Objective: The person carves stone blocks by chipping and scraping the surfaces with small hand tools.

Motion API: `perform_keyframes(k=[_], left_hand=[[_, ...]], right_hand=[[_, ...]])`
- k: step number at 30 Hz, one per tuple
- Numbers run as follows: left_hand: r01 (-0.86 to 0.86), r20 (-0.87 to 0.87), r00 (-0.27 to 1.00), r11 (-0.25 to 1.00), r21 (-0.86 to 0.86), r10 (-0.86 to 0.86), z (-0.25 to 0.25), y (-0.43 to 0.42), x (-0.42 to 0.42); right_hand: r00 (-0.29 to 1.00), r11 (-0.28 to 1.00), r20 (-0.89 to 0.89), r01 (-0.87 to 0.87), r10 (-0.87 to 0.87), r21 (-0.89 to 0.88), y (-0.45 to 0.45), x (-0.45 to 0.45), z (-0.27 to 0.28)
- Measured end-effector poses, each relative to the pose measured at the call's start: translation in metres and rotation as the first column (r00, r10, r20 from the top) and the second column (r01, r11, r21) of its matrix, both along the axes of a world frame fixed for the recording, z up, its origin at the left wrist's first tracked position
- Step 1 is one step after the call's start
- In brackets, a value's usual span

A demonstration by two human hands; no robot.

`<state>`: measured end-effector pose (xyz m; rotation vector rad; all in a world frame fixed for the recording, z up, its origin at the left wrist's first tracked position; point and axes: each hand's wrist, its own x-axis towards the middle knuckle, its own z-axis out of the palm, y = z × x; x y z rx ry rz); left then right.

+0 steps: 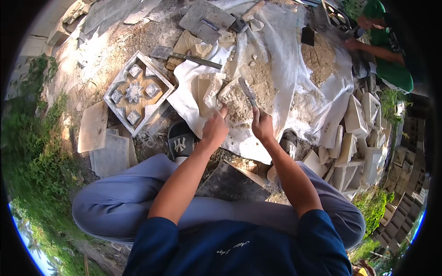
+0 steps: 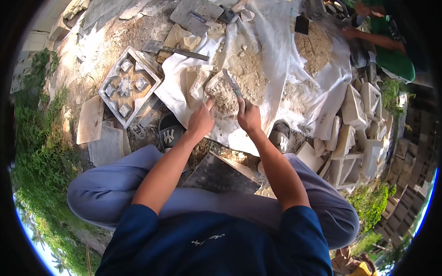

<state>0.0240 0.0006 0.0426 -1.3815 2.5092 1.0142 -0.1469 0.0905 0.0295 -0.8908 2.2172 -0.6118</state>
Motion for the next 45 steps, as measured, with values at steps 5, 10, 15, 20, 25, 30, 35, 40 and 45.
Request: perform_keyframes(k=[5,10,15,20,25,30,35,40,45], left_hand=[[-0.141,0.145,0.982,0.982,0.124,0.123,0.011,0.000,-0.009],[-0.111,0.034,0.993,0.993,0.044,0.110,-0.010,0.000,-0.002],[-0.036,0.001,0.999,0.998,0.044,0.036,0.001,-0.004,-0.002],[-0.078,0.087,0.994,0.993,0.089,0.071,0.010,-0.003,-0.005],[-0.153,0.079,0.985,0.988,0.024,0.151,0.002,0.005,0.009],[-0.128,0.055,0.990,0.990,-0.058,0.132,0.006,0.008,0.018],[-0.155,0.023,0.987,0.986,-0.054,0.156,0.007,0.013,0.023],[-0.125,0.019,0.992,0.989,-0.080,0.127,-0.006,0.014,0.027],[-0.109,0.067,0.991,0.992,-0.070,0.113,0.001,0.013,0.027]], right_hand=[[0.993,0.957,0.006,-0.114,0.116,0.266,0.002,-0.006,-0.027],[0.999,0.996,0.027,-0.035,0.033,0.085,-0.002,0.000,0.008],[0.988,0.964,-0.024,-0.142,0.152,0.227,0.015,0.008,-0.014],[0.995,0.982,-0.026,-0.091,0.096,0.167,0.015,-0.003,-0.028],[0.999,0.999,0.004,-0.037,0.037,-0.038,0.015,0.007,0.008],[0.954,0.931,-0.067,-0.270,0.294,0.246,0.037,0.003,-0.017],[0.978,0.968,-0.031,-0.198,0.205,0.155,0.029,0.006,-0.004],[0.955,0.942,-0.069,-0.271,0.289,0.199,0.043,0.013,-0.010],[0.978,0.957,-0.054,-0.183,0.200,0.224,0.041,0.018,-0.013]])
